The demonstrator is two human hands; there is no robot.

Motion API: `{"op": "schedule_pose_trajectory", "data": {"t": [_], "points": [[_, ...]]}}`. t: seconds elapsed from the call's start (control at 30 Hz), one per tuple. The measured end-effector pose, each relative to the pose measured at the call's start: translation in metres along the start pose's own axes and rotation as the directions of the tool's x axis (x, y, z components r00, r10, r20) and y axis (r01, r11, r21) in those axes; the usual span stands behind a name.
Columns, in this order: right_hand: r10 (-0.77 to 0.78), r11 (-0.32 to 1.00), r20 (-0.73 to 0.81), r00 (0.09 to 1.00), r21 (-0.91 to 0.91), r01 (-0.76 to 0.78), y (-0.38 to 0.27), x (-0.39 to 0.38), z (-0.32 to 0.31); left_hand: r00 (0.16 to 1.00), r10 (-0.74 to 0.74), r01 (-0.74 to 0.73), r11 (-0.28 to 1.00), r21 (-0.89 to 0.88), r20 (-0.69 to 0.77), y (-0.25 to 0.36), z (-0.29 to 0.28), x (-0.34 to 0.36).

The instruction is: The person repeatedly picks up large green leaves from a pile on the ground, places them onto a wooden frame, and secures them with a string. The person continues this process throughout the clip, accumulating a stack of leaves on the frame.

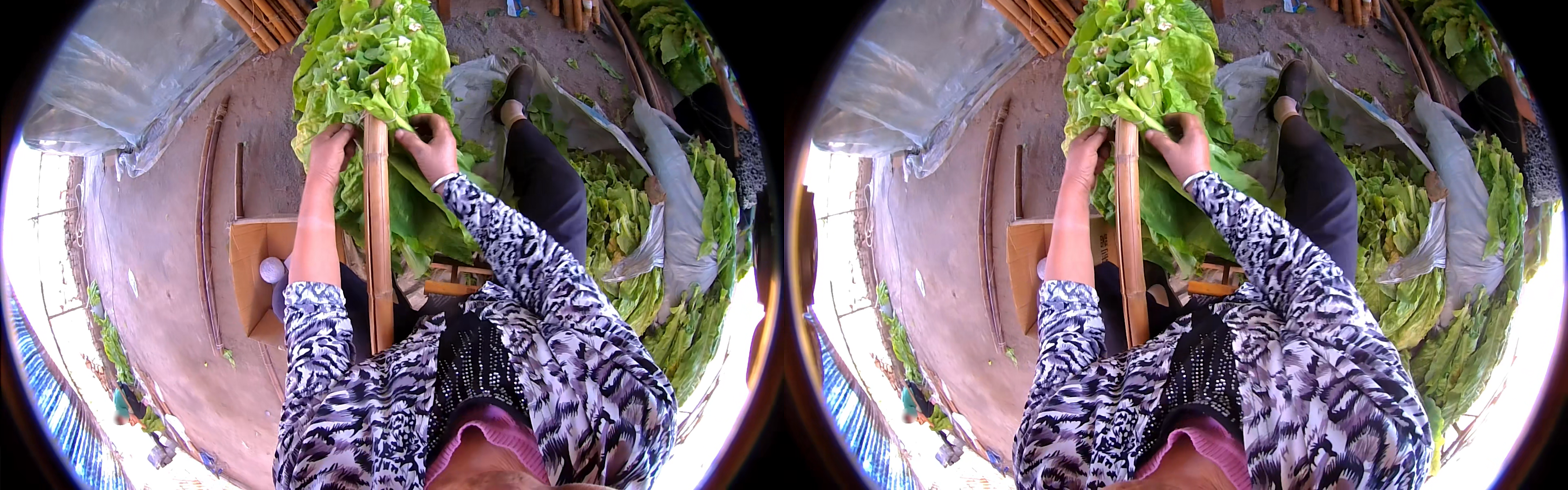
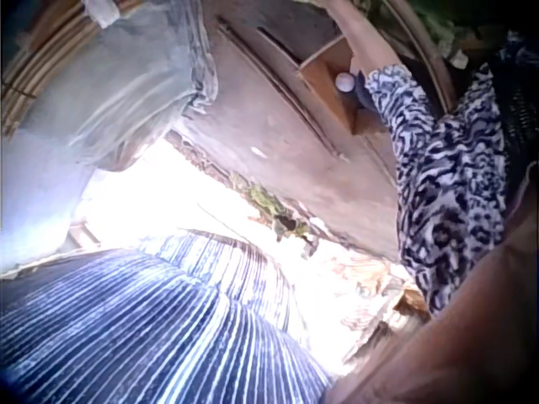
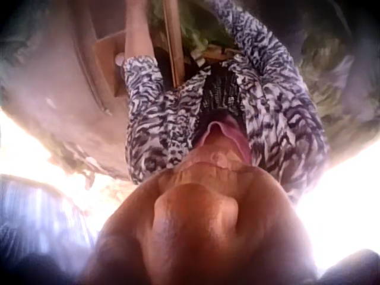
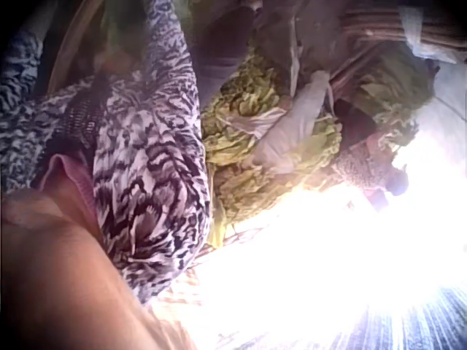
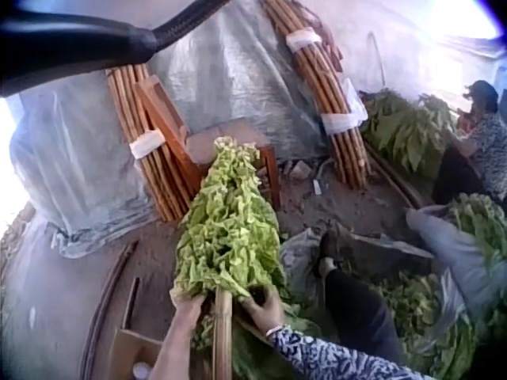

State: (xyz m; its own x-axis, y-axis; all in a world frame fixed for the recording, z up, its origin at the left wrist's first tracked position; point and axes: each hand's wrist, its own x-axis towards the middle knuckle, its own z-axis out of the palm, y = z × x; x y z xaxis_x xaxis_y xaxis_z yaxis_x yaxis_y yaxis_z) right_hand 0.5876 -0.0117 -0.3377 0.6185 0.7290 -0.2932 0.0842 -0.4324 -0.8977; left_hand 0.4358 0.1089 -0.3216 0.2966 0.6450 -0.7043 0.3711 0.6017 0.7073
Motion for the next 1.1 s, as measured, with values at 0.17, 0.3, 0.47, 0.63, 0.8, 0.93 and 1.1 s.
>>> {"op": "schedule_pose_trajectory", "data": {"t": [0.17,0.3,0.47,0.63,0.8,0.93,1.1], "points": [[0.237,0.96,0.008,0.971,0.15,-0.236,0.042,-0.021,0.078,0.971,0.187,-0.178,0.981,0.074,-0.146,-0.025,0.018,-0.037],[0.18,0.983,0.108,0.978,0.027,-0.184,0.065,-0.021,0.073,0.964,0.264,-0.266,0.932,0.248,0.041,-0.057,0.006,-0.071],[0.385,0.875,0.254,0.887,-0.405,-0.263,0.022,-0.02,0.012,0.977,0.196,-0.209,0.962,0.177,0.085,-0.07,0.008,-0.125],[0.22,0.82,0.206,0.953,-0.569,-0.066,0.009,-0.077,-0.058,0.978,0.181,-0.195,0.97,0.143,0.104,-0.07,0.01,-0.132],[0.367,0.732,0.563,0.74,-0.666,0.144,0.072,-0.139,-0.092,0.975,0.203,-0.221,0.917,0.332,0.088,-0.063,-0.002,-0.157],[0.618,0.46,0.632,0.468,-0.773,0.436,0.148,-0.181,-0.094,0.934,0.344,-0.357,0.906,0.228,0.095,-0.068,-0.018,-0.138],[0.865,0.473,0.494,0.089,-0.861,0.187,0.193,-0.197,-0.074,0.98,0.193,-0.192,0.981,-0.03,0.057,-0.092,0.002,-0.159]]}}
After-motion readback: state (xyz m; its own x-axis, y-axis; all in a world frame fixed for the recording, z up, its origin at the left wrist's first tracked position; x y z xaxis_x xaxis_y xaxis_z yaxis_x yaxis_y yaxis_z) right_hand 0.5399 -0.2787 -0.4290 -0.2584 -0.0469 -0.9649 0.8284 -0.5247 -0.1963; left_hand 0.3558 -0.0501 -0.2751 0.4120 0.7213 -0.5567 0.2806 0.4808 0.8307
